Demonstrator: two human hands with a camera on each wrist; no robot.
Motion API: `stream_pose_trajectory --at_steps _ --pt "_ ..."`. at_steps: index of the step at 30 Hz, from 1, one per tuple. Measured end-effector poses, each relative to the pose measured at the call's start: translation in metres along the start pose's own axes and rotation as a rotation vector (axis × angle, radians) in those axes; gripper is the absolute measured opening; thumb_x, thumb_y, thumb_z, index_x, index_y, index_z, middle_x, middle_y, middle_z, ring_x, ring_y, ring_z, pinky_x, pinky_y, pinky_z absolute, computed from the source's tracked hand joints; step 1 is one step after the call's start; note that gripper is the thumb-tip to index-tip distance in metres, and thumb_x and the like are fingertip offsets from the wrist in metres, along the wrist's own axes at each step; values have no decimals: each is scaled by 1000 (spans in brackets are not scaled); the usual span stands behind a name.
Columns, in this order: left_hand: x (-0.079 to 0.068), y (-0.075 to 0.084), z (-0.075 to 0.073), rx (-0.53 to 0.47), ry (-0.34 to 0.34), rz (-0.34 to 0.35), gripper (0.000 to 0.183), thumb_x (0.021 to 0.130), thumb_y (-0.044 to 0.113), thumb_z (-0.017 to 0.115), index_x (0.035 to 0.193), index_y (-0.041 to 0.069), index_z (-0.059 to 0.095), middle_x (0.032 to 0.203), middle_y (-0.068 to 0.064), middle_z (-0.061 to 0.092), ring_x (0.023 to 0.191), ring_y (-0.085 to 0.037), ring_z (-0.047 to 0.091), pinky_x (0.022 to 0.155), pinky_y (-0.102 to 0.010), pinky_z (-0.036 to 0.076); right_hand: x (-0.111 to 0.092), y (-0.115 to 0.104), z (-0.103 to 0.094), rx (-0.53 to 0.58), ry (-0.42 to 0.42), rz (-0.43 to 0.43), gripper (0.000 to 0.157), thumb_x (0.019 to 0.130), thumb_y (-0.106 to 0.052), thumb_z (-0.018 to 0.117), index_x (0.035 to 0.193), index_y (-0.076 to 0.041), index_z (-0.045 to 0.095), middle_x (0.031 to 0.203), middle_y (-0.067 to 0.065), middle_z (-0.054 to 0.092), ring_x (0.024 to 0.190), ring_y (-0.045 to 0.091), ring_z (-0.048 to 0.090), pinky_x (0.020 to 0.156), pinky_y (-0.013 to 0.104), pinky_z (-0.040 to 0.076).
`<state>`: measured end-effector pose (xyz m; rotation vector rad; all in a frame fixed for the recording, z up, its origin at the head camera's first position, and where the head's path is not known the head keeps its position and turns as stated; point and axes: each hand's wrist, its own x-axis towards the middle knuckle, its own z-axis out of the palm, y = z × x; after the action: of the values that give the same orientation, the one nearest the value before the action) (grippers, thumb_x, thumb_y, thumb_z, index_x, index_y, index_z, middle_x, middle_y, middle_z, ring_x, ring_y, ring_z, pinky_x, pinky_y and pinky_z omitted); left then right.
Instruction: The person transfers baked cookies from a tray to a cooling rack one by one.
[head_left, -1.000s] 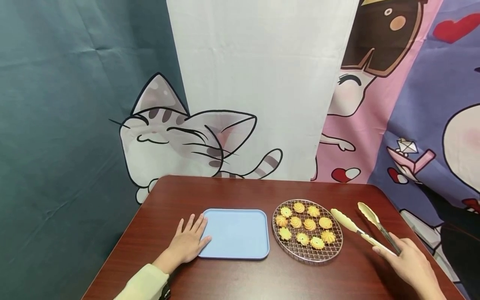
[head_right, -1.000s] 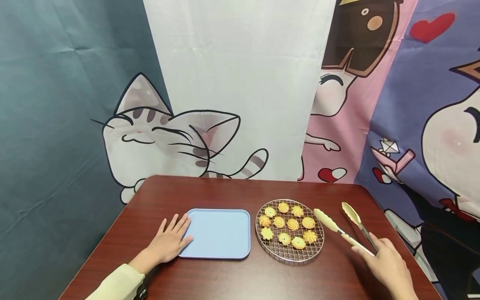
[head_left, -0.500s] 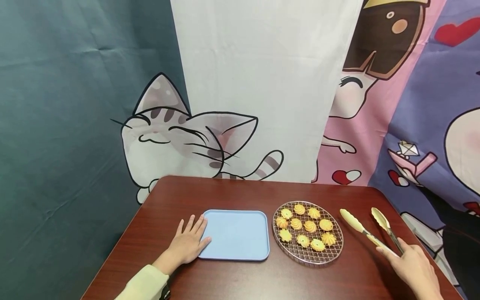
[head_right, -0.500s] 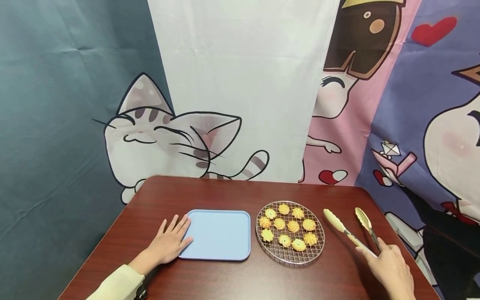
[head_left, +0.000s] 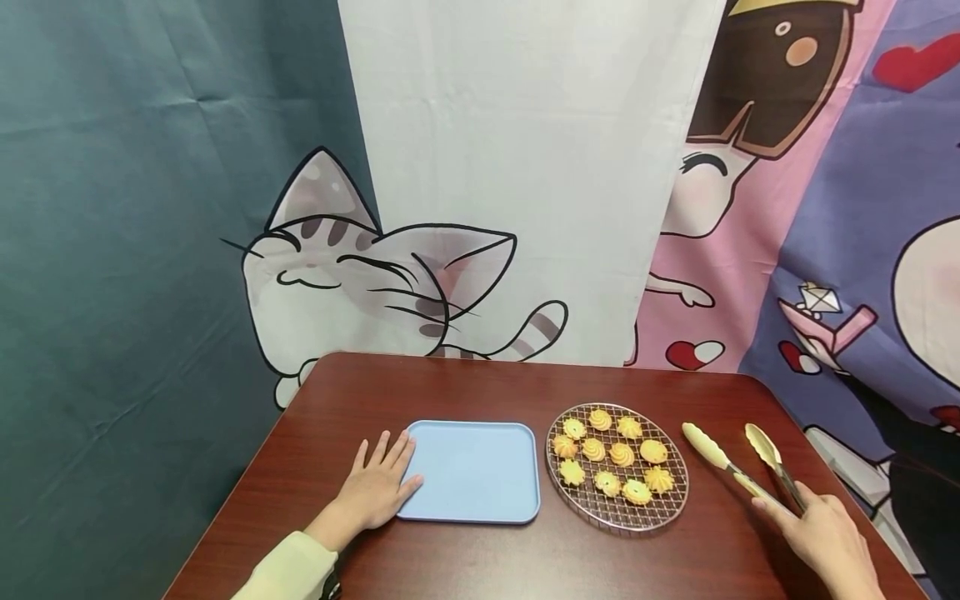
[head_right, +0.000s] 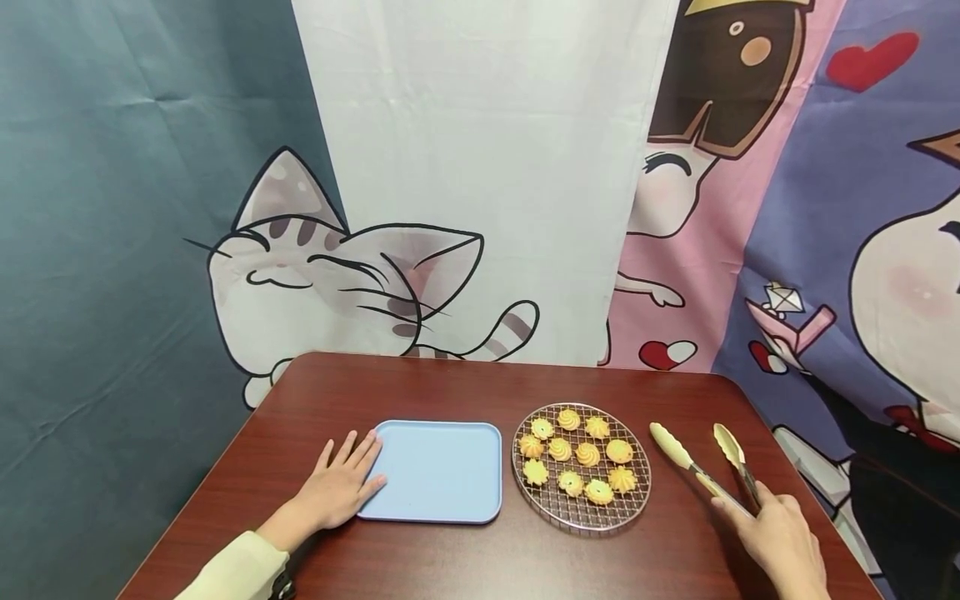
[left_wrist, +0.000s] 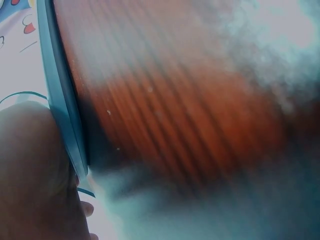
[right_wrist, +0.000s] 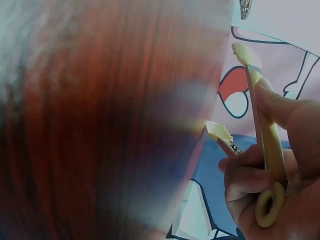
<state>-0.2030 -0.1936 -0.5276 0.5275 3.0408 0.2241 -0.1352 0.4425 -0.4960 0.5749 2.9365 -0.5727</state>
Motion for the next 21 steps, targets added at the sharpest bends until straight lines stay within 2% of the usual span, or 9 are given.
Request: stream_pose_trajectory --at_steps 12,21 --pt "0 1 -1 -1 -1 -4 68 107 50 41 159 8 32 167 -10 25 154 -41 16 119 -64 7 3 6 4 -13 -77 -56 110 92 -72 53 142 22 23 116 49 36 105 62 46 84 71 42" --pt "1 0 1 1 12 -6 68 106 50 42 159 8 33 167 -10 25 154 -41 17 119 -65 7 4 15 8 -34 -125 -142 106 95 -64 57 139 25 20 118 53 37 112 66 42 88 73 41"
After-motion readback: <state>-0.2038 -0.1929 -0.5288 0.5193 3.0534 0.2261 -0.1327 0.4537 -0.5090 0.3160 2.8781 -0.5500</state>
